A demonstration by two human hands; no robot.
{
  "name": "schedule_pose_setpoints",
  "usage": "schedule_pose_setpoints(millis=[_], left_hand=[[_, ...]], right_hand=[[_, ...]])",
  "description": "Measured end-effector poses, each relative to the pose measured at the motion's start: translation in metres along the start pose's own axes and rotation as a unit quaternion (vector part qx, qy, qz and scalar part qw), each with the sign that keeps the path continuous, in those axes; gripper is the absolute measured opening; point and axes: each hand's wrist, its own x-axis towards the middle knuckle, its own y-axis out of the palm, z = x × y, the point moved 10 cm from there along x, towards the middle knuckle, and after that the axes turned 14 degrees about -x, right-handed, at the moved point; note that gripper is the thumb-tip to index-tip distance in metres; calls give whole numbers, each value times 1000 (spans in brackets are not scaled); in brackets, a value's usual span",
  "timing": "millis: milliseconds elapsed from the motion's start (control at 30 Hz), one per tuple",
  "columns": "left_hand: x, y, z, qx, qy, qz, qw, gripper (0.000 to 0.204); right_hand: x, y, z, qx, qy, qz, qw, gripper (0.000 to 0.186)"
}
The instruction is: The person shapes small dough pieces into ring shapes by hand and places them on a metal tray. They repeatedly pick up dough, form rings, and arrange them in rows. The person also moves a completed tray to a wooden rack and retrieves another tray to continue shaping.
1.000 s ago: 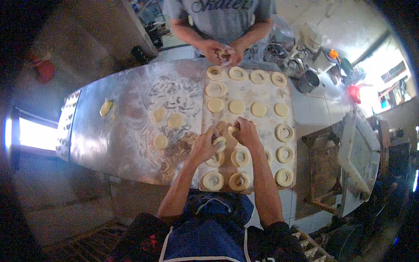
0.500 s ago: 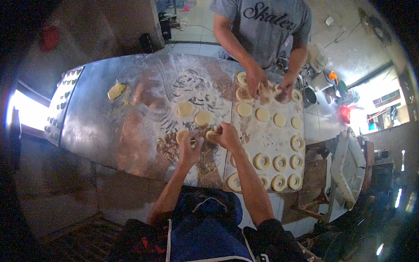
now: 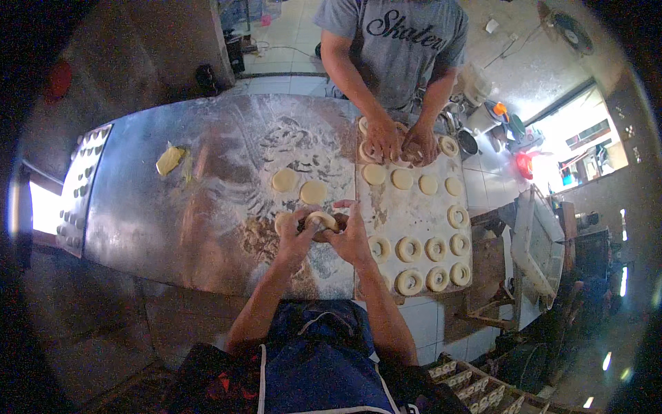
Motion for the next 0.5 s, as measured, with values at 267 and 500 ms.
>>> schedule_pose_setpoints(millis=[267,500], left_hand=[[-11,53,-11,-199,-52,193,959,46],[12,88,15,-471,-65,187,859,29]], right_hand=[[-2,0,-8,450,98,209,863,51],[5,-58,-64,124,131,19,983,52]])
